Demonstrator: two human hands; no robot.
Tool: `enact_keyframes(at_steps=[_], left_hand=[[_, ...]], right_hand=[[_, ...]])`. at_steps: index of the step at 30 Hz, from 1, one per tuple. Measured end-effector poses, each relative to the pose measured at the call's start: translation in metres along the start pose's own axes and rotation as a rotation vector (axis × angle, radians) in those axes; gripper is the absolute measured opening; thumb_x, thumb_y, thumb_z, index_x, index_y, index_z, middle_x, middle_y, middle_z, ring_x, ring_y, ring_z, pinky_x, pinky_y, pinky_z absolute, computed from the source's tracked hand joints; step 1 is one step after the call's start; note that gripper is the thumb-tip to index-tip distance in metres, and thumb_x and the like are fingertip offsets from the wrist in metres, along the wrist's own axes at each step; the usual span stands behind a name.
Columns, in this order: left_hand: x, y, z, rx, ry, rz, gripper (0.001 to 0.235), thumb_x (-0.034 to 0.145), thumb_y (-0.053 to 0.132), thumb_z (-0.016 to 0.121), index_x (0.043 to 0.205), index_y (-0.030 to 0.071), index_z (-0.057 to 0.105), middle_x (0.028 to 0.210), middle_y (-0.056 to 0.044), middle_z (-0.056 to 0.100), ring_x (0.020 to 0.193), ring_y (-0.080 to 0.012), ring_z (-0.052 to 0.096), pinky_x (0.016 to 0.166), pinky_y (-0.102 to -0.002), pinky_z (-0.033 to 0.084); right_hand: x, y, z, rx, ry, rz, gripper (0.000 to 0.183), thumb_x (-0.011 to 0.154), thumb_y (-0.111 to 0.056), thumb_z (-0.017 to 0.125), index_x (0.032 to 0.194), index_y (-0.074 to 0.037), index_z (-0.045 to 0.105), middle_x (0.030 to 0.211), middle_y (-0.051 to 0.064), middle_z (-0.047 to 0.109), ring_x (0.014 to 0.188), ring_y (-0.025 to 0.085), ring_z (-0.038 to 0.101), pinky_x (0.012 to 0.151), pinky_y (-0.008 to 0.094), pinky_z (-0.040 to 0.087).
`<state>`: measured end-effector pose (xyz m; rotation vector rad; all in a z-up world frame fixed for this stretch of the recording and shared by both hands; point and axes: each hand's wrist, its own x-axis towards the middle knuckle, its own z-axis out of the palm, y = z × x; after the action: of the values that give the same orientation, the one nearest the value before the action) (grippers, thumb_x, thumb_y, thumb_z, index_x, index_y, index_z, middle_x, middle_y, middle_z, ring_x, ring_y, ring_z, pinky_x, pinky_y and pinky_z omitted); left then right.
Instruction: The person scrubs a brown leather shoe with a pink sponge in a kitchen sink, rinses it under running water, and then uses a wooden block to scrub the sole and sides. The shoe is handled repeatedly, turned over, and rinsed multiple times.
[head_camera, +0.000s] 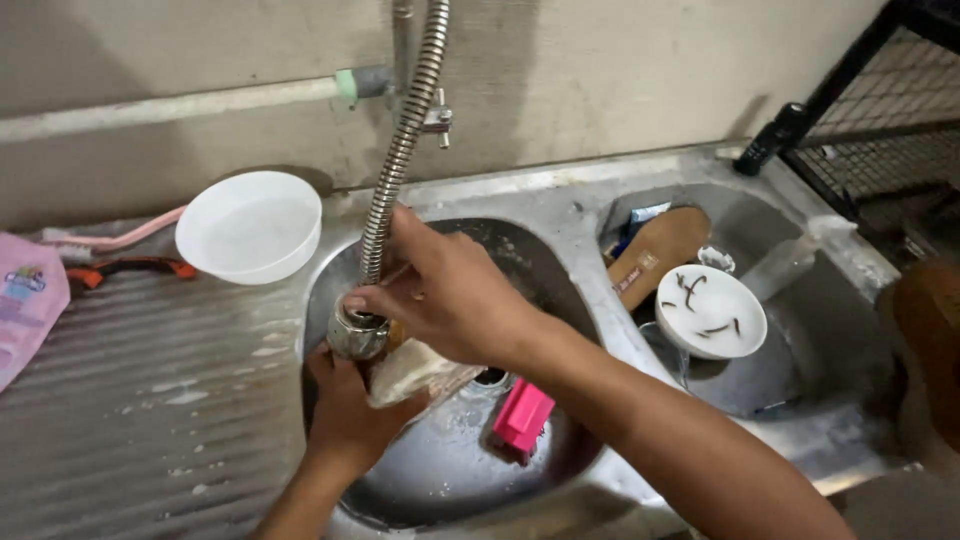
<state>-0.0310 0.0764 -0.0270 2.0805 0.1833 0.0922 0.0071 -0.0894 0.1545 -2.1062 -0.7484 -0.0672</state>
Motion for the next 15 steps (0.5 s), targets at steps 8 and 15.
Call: enact_keyframes(at_steps=[8,15], left_hand=[[-0.006,0.025,-0.01,-0.121,0.088,0.288,0.085,0.05,0.027,0.098,0.123,0.02,0.055,0.136,-0.014,0.046,0.128,-0.0258,0.05,0.108,-0.033,0.047],[-0.004,0.022,-0.01,-0.051,0.083,0.278,0.085,0.051,0.03,0.097,0.125,0.023,0.056,0.127,-0.011,0.049,0.125,-0.0264,0.046,0.108,-0.034,0.041]], right_hand=[[0.0,0.063,-0.08,0.579,-0.378,-0.052,0.022,0.099,-0.006,0.062,0.121,-0.005,0.058,0.109,0.014,0.073,0.101,0.029,0.077,0.092,0.039,0.066],[0.062,0.103,-0.075,0.368,0.231,0.582,0.029,0.102,-0.031,0.047,0.119,-0.01,0.059,0.099,0.007,0.066,0.086,0.023,0.072,0.074,0.035,0.059]])
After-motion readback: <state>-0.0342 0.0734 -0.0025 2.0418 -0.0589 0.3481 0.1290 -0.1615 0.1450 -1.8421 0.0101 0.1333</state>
